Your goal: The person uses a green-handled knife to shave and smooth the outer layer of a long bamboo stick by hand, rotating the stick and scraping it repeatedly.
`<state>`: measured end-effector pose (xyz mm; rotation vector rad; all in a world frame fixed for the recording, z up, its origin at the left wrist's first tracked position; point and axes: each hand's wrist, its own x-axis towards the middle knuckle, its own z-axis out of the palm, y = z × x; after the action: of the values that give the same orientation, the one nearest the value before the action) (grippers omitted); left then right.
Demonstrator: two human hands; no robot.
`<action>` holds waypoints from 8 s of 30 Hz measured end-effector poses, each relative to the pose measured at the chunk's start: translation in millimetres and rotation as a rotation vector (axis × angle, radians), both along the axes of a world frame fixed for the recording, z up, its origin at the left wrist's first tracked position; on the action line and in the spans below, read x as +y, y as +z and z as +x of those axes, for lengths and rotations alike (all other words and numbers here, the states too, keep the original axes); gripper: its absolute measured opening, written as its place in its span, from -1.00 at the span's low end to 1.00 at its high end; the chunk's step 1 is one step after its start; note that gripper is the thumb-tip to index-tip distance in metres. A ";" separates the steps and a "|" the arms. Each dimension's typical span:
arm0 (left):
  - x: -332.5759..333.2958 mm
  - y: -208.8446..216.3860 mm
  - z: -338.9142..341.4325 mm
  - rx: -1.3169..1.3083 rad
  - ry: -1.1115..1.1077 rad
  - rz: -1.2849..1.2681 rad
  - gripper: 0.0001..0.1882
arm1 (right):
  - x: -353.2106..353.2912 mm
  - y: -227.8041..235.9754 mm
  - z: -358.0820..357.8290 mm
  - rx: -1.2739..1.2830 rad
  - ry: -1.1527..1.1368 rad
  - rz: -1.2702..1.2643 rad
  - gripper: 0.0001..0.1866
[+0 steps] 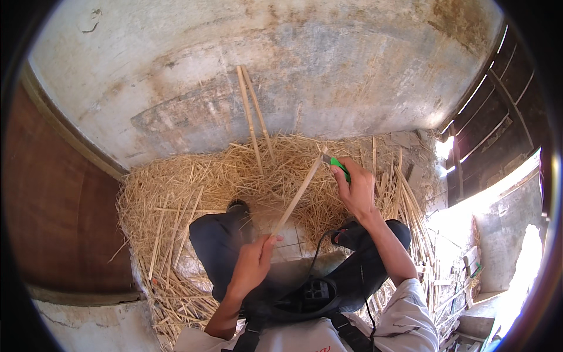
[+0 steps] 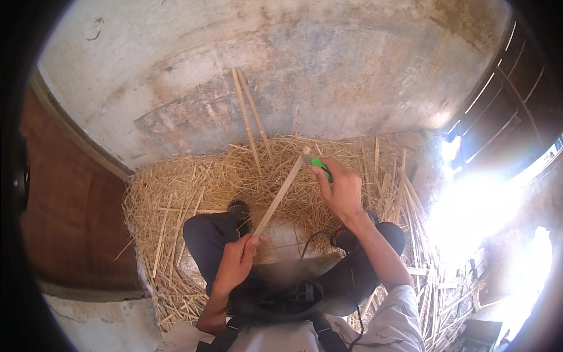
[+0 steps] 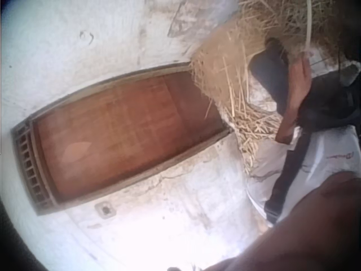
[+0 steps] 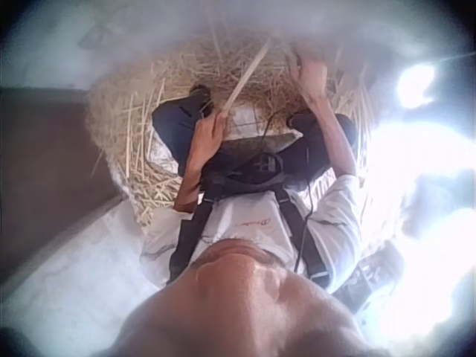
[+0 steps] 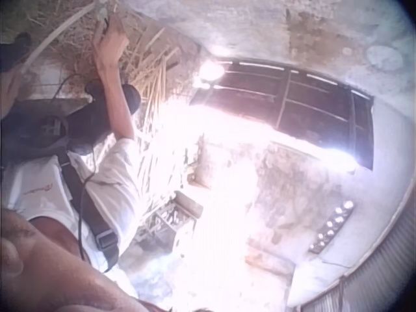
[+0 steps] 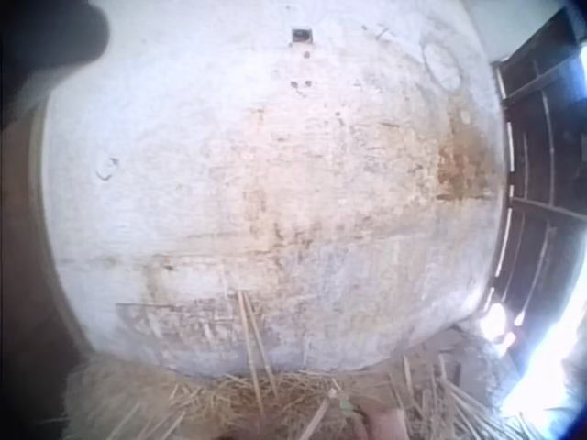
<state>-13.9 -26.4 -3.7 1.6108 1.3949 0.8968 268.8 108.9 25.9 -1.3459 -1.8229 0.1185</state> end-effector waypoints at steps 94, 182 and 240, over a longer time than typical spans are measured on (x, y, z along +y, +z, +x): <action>7.1 9.5 6.0 -0.091 0.139 -0.020 -0.67 | -19.6 -20.1 -26.4 -0.034 0.277 0.024 -0.76; -20.0 16.7 -0.4 -0.001 0.037 -0.085 -0.69 | 27.2 4.8 22.2 -0.020 -0.102 0.078 -0.79; 101.3 107.0 -32.5 0.988 -0.089 0.510 -0.69 | 6.3 -8.5 -10.8 0.030 0.324 -0.188 -0.53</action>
<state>-46.4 74.9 103.3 2.6993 1.7752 0.3884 258.0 115.1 17.4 -1.1549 -2.0317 0.4895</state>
